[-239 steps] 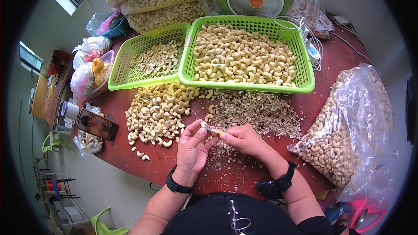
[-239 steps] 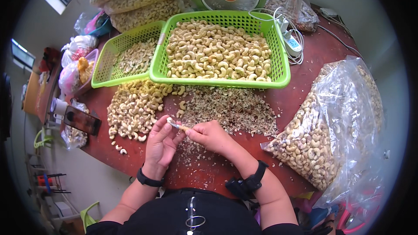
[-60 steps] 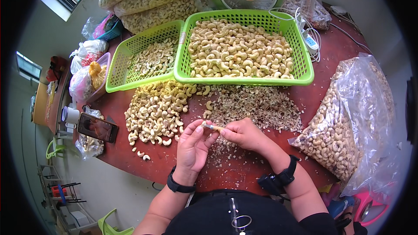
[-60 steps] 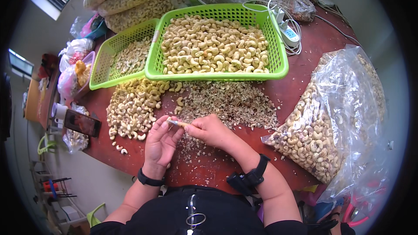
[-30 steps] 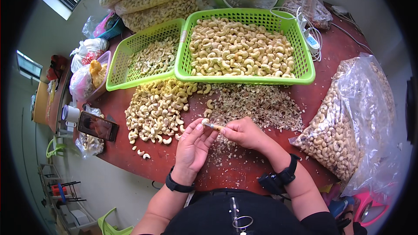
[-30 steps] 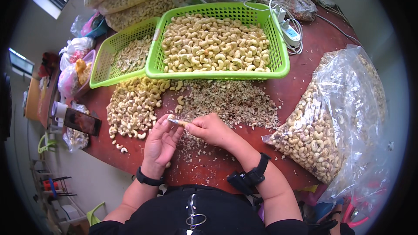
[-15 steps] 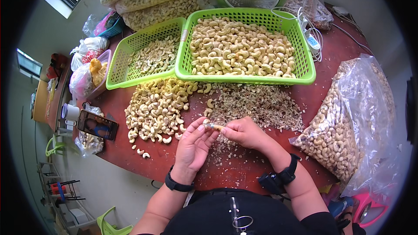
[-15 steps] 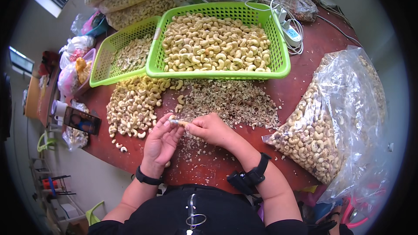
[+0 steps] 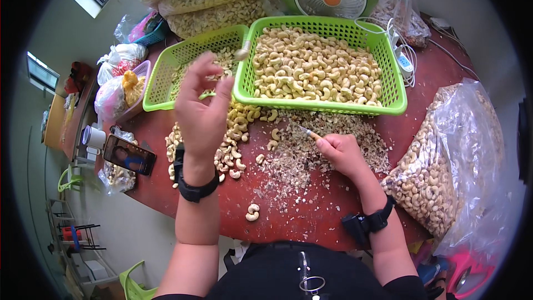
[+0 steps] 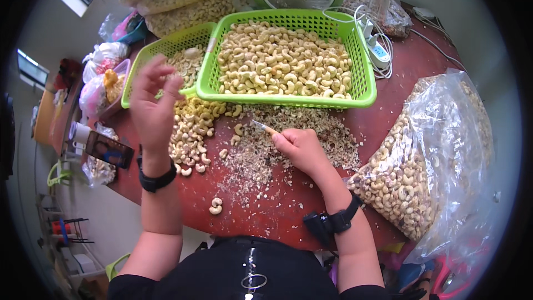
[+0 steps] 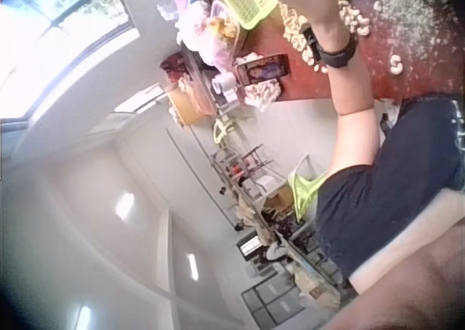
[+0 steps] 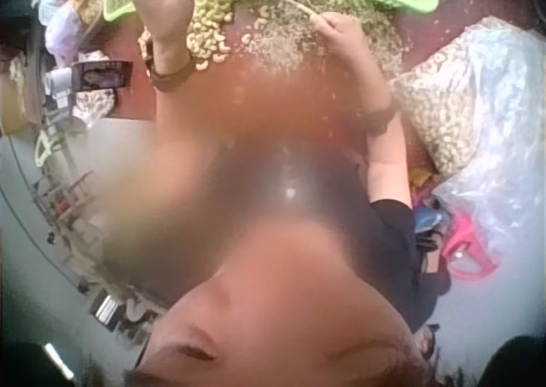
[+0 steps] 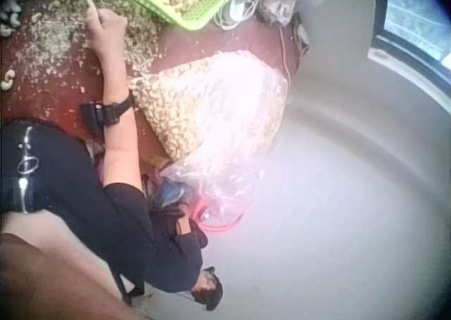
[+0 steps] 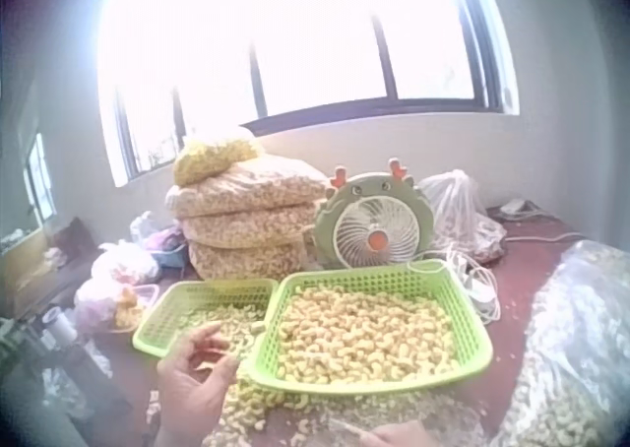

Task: Peeling the skin off of roasted cashew nuts using a small knife.

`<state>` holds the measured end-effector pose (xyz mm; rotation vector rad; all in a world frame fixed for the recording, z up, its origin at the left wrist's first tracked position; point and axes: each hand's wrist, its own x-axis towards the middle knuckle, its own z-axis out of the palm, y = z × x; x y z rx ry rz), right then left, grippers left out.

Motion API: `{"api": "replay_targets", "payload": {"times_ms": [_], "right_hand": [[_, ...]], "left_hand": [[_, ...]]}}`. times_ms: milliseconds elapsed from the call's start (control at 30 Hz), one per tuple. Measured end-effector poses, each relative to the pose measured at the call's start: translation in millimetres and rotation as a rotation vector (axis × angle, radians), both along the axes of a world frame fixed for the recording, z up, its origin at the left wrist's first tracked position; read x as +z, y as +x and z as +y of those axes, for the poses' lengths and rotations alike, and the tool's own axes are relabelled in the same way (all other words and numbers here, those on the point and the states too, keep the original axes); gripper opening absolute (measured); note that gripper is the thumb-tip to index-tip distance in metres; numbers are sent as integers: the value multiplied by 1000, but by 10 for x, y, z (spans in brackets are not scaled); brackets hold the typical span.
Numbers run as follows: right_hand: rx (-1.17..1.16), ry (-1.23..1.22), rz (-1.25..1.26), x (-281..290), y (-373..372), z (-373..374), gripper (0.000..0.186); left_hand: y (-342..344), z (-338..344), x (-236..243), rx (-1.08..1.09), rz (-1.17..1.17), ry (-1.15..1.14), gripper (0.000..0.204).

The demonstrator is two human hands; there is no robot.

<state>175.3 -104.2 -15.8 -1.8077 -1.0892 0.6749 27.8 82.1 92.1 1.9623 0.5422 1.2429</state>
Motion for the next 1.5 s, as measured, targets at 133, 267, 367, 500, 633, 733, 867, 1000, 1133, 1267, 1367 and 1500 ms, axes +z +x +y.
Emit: {"api": "replay_targets", "payload": {"times_ms": [133,267,367,500,633,733,867,1000,1133,1267,1367,1500], "right_hand": [[-50,9,20,9,32,13,36],[4,7,-18,-61,5,36,36],[9,-29,-18,-57,10,28,36],[50,-29,-6,25,-105,31,34],[86,-27,-15,24,-203,56,33],[119,-13,48,40,-256,53,34],[180,-17,56,62,-356,86,34],[193,0,65,83,-374,80,34],[218,-6,74,52,-381,88,35],[234,14,106,77,-400,94,36],[238,8,131,79,-403,90,36],[238,9,150,56,-396,86,37]], "left_hand": [[-220,-84,-623,23,653,62,8],[-355,-183,-953,242,948,247,8],[-371,-218,-972,234,953,242,9],[-394,-299,-969,116,911,241,12],[-419,-325,-888,-95,811,-221,17],[-440,-261,-848,-403,388,-1001,24],[-470,-290,-783,-576,130,-1259,30],[-442,-337,-790,-616,40,-1293,32],[-438,-347,-805,-652,17,-1318,33],[-426,-351,-855,-657,-3,-1255,34],[-408,-367,-807,-658,4,-1235,34],[-386,-405,-799,-637,-1,-1180,33]]}}
